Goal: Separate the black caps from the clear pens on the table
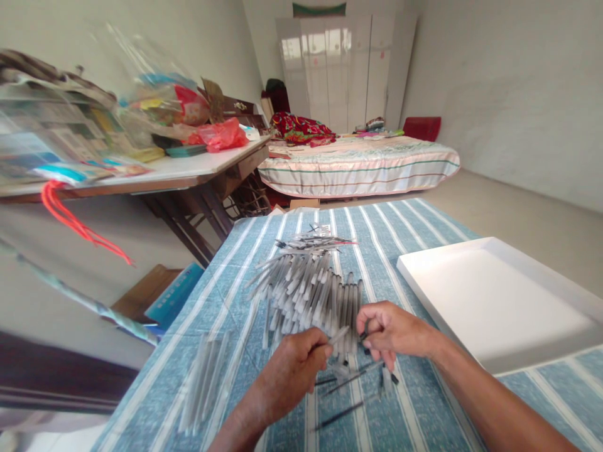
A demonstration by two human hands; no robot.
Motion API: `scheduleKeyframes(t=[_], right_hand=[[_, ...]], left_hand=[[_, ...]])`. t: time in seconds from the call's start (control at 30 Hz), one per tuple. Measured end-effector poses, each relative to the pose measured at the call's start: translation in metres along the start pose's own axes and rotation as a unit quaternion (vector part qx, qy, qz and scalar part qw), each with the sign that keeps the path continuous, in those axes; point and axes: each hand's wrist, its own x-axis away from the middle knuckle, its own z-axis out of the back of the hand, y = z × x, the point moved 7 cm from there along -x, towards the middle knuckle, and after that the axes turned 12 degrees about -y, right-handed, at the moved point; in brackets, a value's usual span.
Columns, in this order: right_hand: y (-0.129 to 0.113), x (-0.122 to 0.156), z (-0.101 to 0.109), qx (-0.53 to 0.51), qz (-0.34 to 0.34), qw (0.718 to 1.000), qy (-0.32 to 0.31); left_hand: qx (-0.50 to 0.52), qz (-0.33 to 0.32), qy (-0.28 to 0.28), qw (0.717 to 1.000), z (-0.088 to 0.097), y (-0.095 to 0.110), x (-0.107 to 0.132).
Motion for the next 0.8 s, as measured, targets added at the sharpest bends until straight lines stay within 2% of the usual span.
scheduleKeyframes(t=[0.1,0.33,0.43,0.57,0.63,0.7,0.8], right_hand=[[-0.002,0.001,-0.001,0.018,-0.008,1.0,0.009],[-0.011,-0.004,-0.007,-0.011,0.046,0.998,0.049],[-0.015,0.003,0.006,-0.032,0.067,0.994,0.078],[-0.022,0.019,0.033,-0.059,0.107,0.982,0.144],[-0.021,0.023,0.04,-0.066,0.105,0.98,0.152],[-0.015,0.021,0.042,-0.06,0.08,0.984,0.145],[-0.001,0.015,0.035,-0.013,0.01,0.996,0.093]], left_hand=[[-0.001,-0.006,-0.004,1.0,-0.003,0.001,-0.001],[0.0,-0.004,-0.032,0.999,-0.009,0.0,-0.002],[-0.007,-0.003,-0.032,0.999,0.003,-0.002,0.003],[-0.006,0.022,-0.03,0.999,0.034,-0.018,0.017],[0.002,0.041,0.018,0.999,0.056,-0.028,0.026],[0.023,0.05,0.096,0.994,0.075,-0.035,0.034],[0.132,0.007,0.188,0.973,0.083,-0.035,0.035]])
